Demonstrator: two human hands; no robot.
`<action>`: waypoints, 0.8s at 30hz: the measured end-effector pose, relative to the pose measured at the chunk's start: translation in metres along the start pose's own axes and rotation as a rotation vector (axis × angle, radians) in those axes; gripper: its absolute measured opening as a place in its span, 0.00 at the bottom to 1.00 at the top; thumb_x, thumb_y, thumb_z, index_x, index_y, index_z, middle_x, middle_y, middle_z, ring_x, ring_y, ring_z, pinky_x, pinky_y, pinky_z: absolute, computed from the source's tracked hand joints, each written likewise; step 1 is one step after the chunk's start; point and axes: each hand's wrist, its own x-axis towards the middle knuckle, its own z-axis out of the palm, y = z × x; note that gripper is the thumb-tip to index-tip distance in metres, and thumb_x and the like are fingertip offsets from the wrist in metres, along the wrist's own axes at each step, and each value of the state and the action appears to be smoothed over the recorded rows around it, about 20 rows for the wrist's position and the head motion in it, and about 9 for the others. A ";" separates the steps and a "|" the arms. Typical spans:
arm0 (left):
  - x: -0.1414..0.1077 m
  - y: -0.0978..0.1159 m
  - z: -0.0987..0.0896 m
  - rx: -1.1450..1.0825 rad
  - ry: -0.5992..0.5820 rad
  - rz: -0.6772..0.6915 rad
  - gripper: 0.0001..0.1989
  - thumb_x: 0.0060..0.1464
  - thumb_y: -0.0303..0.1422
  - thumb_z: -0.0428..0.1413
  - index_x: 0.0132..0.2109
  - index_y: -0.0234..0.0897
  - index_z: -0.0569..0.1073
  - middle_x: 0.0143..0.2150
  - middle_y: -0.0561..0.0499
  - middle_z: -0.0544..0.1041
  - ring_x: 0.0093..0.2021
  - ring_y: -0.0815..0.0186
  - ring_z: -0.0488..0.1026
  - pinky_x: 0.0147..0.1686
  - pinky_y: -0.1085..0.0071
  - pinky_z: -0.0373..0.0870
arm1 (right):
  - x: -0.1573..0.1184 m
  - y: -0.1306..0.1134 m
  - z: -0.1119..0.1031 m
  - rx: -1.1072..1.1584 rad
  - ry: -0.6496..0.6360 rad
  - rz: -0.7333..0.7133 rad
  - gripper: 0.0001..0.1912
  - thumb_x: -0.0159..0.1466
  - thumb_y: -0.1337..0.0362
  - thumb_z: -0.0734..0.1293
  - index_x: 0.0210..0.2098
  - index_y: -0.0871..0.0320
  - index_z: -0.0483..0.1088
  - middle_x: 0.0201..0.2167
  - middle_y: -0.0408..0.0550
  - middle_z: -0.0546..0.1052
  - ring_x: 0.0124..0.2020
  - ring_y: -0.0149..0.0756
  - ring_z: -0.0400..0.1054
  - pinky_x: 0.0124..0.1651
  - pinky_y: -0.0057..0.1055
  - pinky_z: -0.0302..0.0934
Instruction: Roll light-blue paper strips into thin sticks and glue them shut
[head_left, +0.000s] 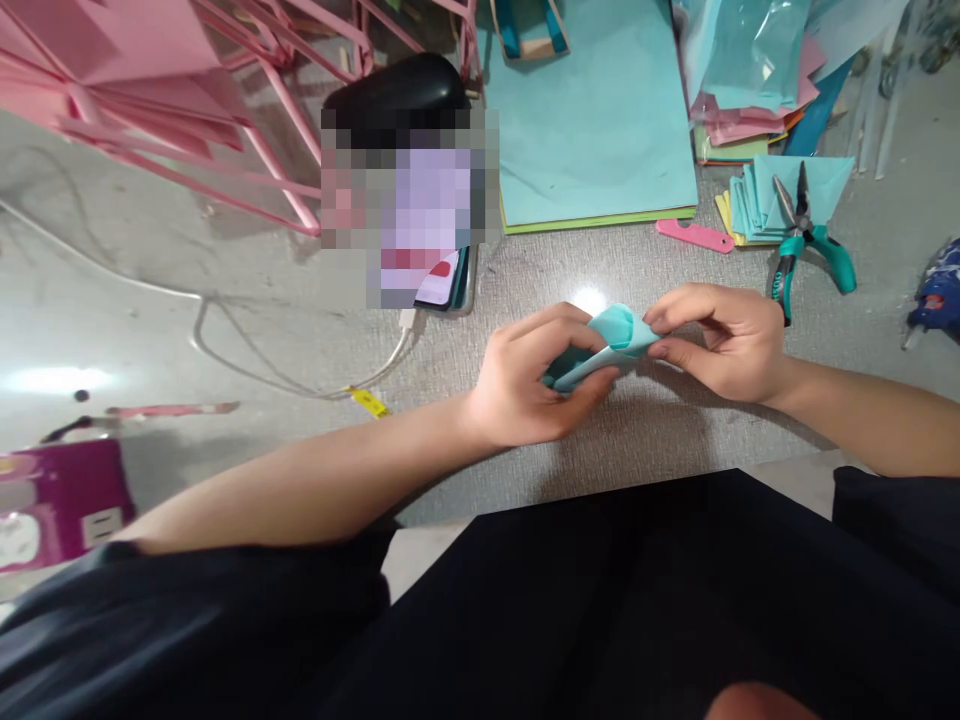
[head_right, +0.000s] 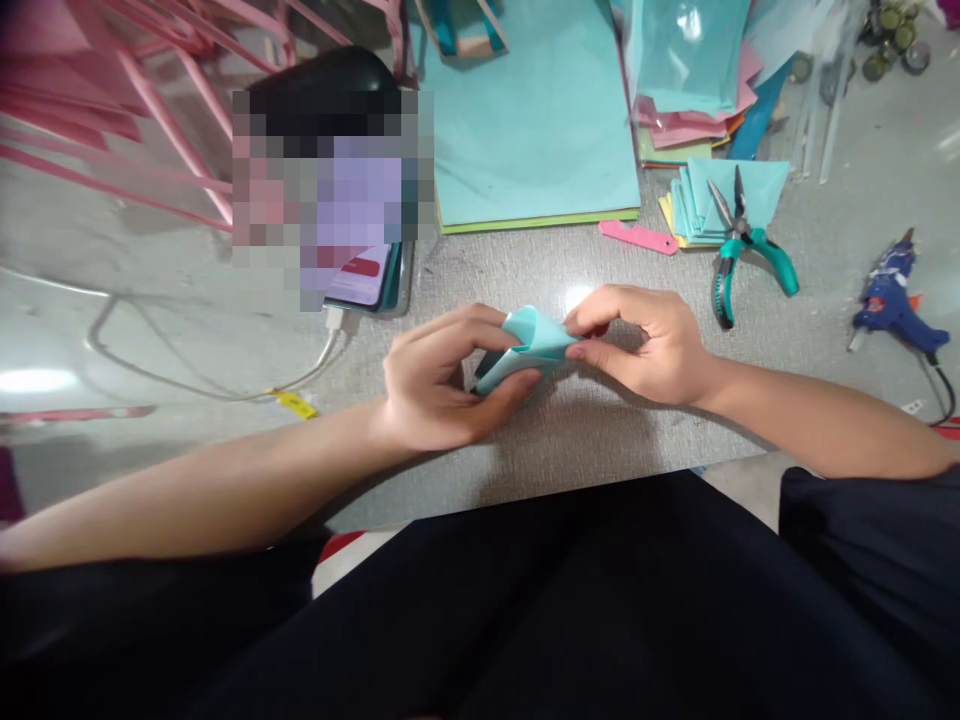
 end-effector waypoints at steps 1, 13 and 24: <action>-0.001 0.000 0.000 0.028 0.003 0.007 0.08 0.62 0.29 0.70 0.45 0.42 0.80 0.40 0.50 0.86 0.32 0.67 0.80 0.30 0.70 0.77 | 0.001 0.000 -0.001 -0.007 -0.019 0.019 0.06 0.70 0.62 0.83 0.44 0.48 0.85 0.42 0.45 0.90 0.39 0.40 0.84 0.43 0.38 0.80; -0.003 -0.002 0.003 0.141 0.005 0.055 0.14 0.61 0.25 0.65 0.52 0.42 0.78 0.44 0.51 0.83 0.37 0.65 0.79 0.34 0.69 0.78 | 0.004 -0.006 -0.006 -0.113 -0.146 -0.077 0.10 0.76 0.68 0.77 0.52 0.46 0.88 0.48 0.46 0.88 0.42 0.36 0.84 0.44 0.33 0.79; -0.006 -0.007 0.001 0.123 -0.086 0.102 0.14 0.69 0.32 0.68 0.57 0.42 0.75 0.48 0.47 0.81 0.42 0.63 0.81 0.37 0.67 0.81 | 0.002 -0.006 -0.003 -0.129 -0.140 -0.061 0.05 0.78 0.67 0.74 0.49 0.52 0.85 0.47 0.48 0.88 0.44 0.37 0.85 0.46 0.34 0.80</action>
